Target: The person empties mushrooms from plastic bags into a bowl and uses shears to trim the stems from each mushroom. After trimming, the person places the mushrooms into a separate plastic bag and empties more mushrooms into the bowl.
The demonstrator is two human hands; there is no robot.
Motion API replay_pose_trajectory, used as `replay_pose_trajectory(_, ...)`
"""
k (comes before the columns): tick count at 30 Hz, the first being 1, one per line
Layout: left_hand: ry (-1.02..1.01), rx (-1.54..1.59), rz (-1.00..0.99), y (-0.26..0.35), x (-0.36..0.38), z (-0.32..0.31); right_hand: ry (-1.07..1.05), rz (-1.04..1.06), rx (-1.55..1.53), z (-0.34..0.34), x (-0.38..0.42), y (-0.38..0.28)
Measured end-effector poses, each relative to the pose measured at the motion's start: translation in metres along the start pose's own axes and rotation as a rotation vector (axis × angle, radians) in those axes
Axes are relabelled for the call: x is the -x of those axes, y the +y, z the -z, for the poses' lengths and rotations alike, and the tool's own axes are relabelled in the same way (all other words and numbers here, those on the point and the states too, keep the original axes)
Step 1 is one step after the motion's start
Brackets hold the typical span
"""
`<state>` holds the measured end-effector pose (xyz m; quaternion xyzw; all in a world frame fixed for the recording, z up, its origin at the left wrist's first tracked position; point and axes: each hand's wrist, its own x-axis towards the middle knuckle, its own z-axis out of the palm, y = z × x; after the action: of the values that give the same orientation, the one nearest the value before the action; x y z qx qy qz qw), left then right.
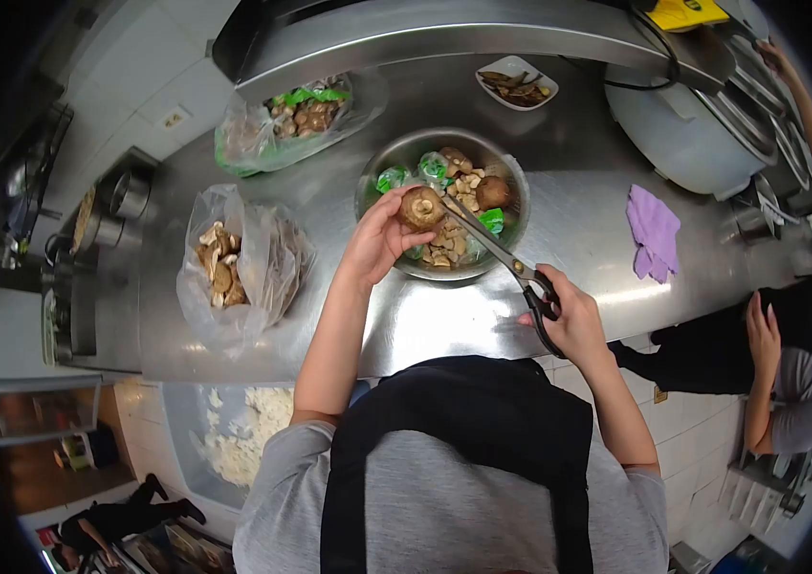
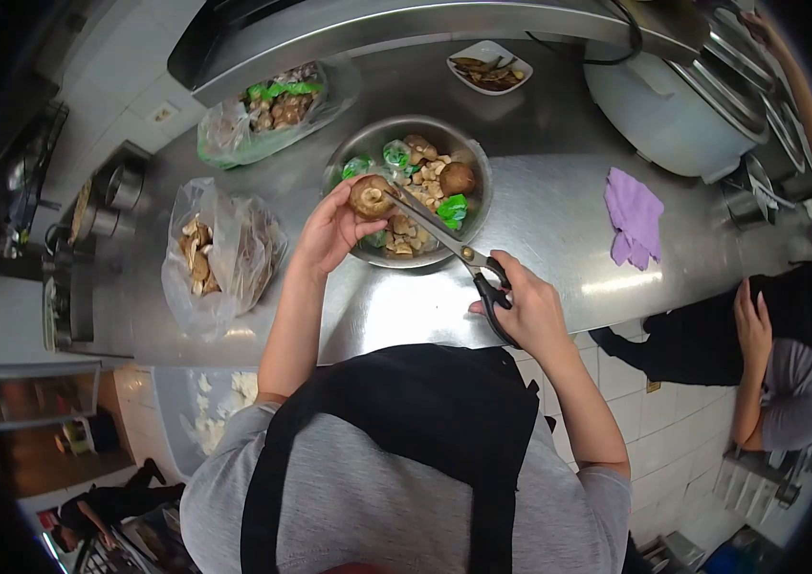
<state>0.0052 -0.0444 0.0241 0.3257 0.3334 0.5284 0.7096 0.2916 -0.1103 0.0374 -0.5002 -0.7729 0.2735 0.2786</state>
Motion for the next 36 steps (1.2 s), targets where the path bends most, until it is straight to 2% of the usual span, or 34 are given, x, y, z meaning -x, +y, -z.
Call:
replay_pose_trajectory(2, -0.010, 0.007, 0.013, -0.002, 0.001, 0.005, 0.063, 0.089, 0.084, 0.007, -0.004, -0.002)
replay_pose_trajectory(5, -0.010, -0.024, 0.040, -0.001, 0.005, 0.003, -0.028, 0.073, 0.134, 0.017, -0.009, -0.006)
replay_pose_trajectory(11, 0.038, -0.164, 0.023, 0.000, 0.003, -0.001, -0.081, 0.109, 0.186, 0.022, -0.013, -0.011)
replay_pose_trajectory(14, 0.085, -0.262, 0.007, -0.001, 0.002, -0.004, -0.115, 0.096, 0.270, 0.024, -0.013, -0.016)
replay_pose_trajectory(16, 0.168, -0.439, -0.004, -0.006, 0.000, -0.005, -0.136, 0.088, 0.339, 0.026, -0.013, -0.020)
replay_pose_trajectory(22, 0.253, -0.555, 0.022, -0.013, 0.000, -0.014, -0.165, 0.129, 0.452, 0.025, -0.015, -0.022)
replay_pose_trajectory(23, 0.251, -0.557, 0.021, -0.013, -0.001, -0.012, -0.172, 0.113, 0.371, 0.023, -0.017, -0.020)
replay_pose_trajectory(25, 0.169, -0.354, 0.072, -0.013, -0.002, -0.003, -0.180, 0.099, 0.291, 0.018, -0.016, -0.012)
replay_pose_trajectory(27, 0.149, -0.285, 0.063, -0.013, -0.002, -0.003, -0.282, -0.019, -0.034, 0.009, -0.017, 0.000)
replay_pose_trajectory(28, 0.126, -0.216, 0.057, -0.013, -0.003, -0.003, -0.314, -0.117, -0.111, 0.005, -0.016, 0.001)
replay_pose_trajectory(29, 0.129, -0.216, 0.053, -0.015, -0.003, -0.001, -0.316, -0.112, -0.110, -0.001, -0.013, 0.003)
replay_pose_trajectory(31, 0.104, -0.098, 0.073, -0.018, -0.004, 0.002, -0.351, -0.400, -0.725, -0.012, -0.008, 0.009)
replay_pose_trajectory(32, 0.122, -0.046, 0.081, -0.019, -0.004, 0.001, -0.453, -0.447, -0.814, -0.011, -0.008, 0.012)
replay_pose_trajectory(33, 0.120, -0.047, 0.082, -0.019, -0.005, 0.000, -0.451, -0.448, -0.815, -0.012, -0.007, 0.011)
replay_pose_trajectory(35, 0.100, -0.005, 0.050, -0.019, -0.006, 0.000, -0.494, -0.425, -1.033, -0.012, -0.005, 0.004)
replay_pose_trajectory(36, 0.099, -0.005, 0.050, -0.019, -0.008, 0.000, -0.554, -0.307, -1.175, -0.013, -0.002, 0.009)
